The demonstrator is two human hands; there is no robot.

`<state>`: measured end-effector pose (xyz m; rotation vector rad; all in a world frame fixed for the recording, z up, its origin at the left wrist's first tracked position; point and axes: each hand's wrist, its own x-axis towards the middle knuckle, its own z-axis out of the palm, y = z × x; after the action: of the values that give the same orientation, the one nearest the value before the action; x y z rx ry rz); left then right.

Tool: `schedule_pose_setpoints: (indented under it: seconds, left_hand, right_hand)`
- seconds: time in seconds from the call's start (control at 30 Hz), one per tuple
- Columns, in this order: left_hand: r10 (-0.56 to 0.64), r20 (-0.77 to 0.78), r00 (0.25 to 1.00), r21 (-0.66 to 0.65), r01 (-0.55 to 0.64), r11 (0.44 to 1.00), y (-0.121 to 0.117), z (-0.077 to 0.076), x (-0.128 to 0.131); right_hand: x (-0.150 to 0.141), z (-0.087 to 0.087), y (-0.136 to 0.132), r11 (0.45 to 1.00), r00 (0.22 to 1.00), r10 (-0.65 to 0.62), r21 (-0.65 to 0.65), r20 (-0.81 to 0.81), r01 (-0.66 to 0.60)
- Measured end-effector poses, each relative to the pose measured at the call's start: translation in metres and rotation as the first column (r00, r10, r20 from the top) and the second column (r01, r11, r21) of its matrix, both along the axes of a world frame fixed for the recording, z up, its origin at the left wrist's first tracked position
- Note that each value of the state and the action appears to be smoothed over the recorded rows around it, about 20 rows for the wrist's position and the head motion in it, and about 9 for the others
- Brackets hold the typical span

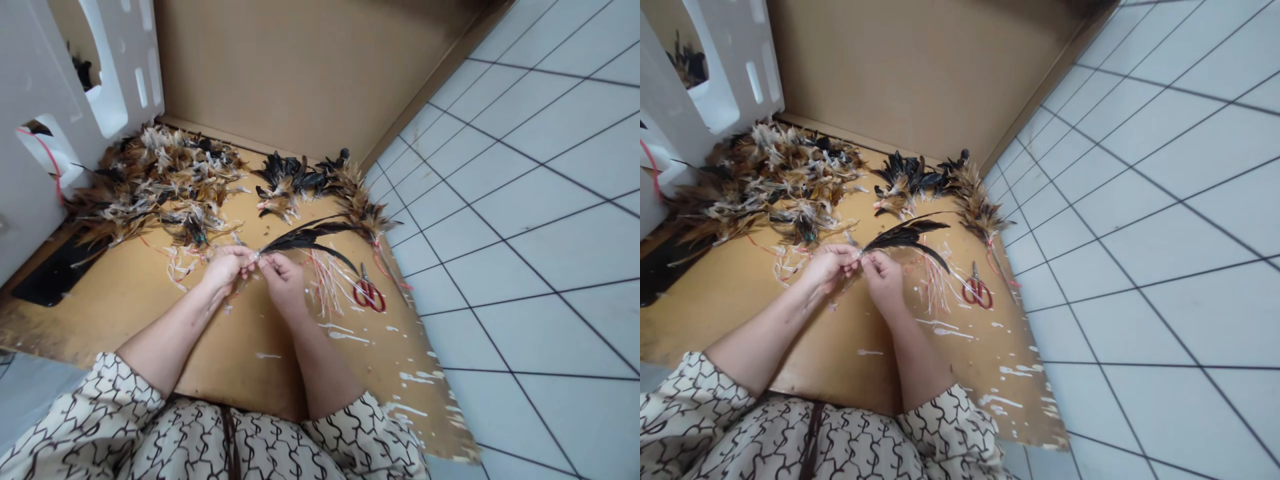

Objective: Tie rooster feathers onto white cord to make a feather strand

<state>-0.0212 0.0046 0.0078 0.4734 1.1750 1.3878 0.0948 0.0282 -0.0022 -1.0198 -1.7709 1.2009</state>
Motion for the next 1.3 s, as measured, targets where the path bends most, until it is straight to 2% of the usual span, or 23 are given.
schedule_pose_setpoints:
  seconds: [0.13, 0.23, 0.33, 0.4, 0.5, 0.57, 0.67, 0.77, 0.87, 1.0, 1.1, 1.3]
  left_hand:
    - [0.067, 0.009, 0.998, -0.044, -0.066, 0.997, 0.0, 0.001, 0.005]
    - [0.066, 0.01, 0.998, -0.051, -0.065, 0.997, 0.0, 0.001, 0.006]
    - [0.035, 0.009, 0.999, -0.045, -0.035, 0.998, 0.0, 0.0, 0.006]
    - [0.02, 0.021, 1.0, -0.053, -0.019, 0.998, 0.001, 0.0, 0.005]
    - [0.0, 0.055, 0.998, -0.067, 0.003, 0.998, 0.001, -0.001, 0.005]
    - [-0.027, 0.074, 0.997, -0.074, 0.032, 0.997, 0.0, -0.001, 0.005]
    - [-0.088, 0.063, 0.994, -0.084, 0.093, 0.992, -0.001, -0.002, 0.006]
    - [-0.164, -0.013, 0.986, -0.09, 0.162, 0.983, -0.002, -0.003, 0.008]
    - [-0.25, -0.154, 0.956, -0.106, 0.235, 0.966, -0.003, -0.005, 0.008]
    - [-0.303, -0.298, 0.905, -0.113, 0.282, 0.953, -0.003, -0.008, 0.004]
    - [-0.288, -0.32, 0.903, -0.1, 0.269, 0.958, -0.002, -0.01, 0.001]
    - [-0.136, -0.387, 0.912, -0.026, 0.137, 0.99, 0.001, -0.013, 0.001]
  right_hand:
    - [0.003, -0.004, 0.0, 0.993, 0.988, -0.037, 0.117, 0.147, 0.019]
    - [0.005, -0.003, 0.001, 0.973, 0.981, -0.049, 0.231, 0.189, 0.004]
    - [0.005, -0.002, 0.002, 0.938, 0.989, -0.074, 0.345, 0.131, 0.024]
    - [0.005, -0.001, 0.001, 0.933, 0.996, -0.076, 0.357, 0.053, 0.052]
    - [0.003, 0.001, -0.002, 0.958, 0.998, -0.039, 0.281, -0.054, 0.052]
    - [0.002, 0.002, -0.004, 0.985, 0.994, -0.01, 0.169, -0.107, 0.028]
    - [0.002, 0.004, -0.004, 0.999, 0.989, -0.032, -0.004, -0.145, 0.032]
    - [0.004, 0.005, -0.001, 0.995, 0.987, -0.068, -0.08, -0.145, 0.057]
    - [0.006, 0.003, 0.005, 0.992, 0.989, -0.087, -0.102, -0.122, 0.075]
    - [0.01, -0.005, 0.015, 0.986, 0.997, -0.046, -0.161, -0.067, 0.035]
    - [0.011, -0.011, 0.019, 0.969, 0.999, 0.008, -0.248, -0.041, -0.018]
    - [0.013, -0.01, 0.021, 0.931, 0.994, 0.103, -0.348, -0.036, -0.109]
